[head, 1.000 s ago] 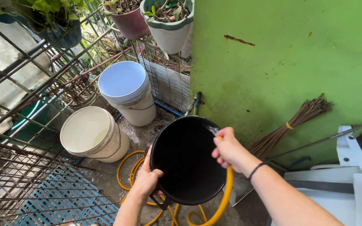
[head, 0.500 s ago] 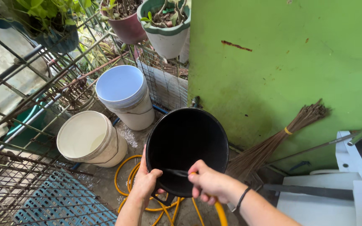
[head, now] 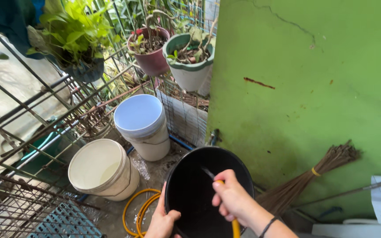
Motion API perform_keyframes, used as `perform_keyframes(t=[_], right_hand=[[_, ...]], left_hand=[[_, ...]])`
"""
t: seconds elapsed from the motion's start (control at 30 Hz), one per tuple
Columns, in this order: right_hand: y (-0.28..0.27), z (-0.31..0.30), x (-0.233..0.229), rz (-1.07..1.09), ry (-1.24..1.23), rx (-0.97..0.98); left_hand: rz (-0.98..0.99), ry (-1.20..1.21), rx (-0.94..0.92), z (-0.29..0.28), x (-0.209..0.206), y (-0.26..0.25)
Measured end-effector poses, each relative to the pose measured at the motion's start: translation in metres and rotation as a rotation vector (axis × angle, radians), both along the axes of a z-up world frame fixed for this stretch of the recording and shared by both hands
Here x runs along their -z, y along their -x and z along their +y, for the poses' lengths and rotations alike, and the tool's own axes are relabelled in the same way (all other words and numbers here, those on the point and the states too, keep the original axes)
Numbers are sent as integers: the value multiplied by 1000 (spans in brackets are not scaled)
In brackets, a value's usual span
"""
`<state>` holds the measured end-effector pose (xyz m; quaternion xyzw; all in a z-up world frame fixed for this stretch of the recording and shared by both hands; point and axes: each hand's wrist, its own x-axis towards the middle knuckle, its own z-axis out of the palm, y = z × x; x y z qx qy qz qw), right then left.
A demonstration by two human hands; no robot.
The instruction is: The person rinses a black pot with a yellow hose, repeatedly filling and emptying it to clean the interior. The person then places the pot upright on a metal table.
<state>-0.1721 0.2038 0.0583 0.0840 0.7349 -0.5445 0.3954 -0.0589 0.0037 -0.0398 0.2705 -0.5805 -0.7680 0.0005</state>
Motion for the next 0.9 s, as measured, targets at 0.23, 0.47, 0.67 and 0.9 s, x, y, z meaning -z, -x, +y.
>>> perform_keyframes(t=[0.23, 0.47, 0.67, 0.9], right_hand=[[9, 25, 6, -83, -151, -49], [-31, -12, -1, 131, -193, -528], [-38, -16, 3, 357, -138, -778], [-35, -30, 4, 597, -368, -663]], left_hand=[[-48, 30, -81, 4, -3, 13], [-334, -275, -259, 13, -76, 34], [-337, -290, -353, 7, -50, 48], [-360, -384, -444, 14, -51, 67]])
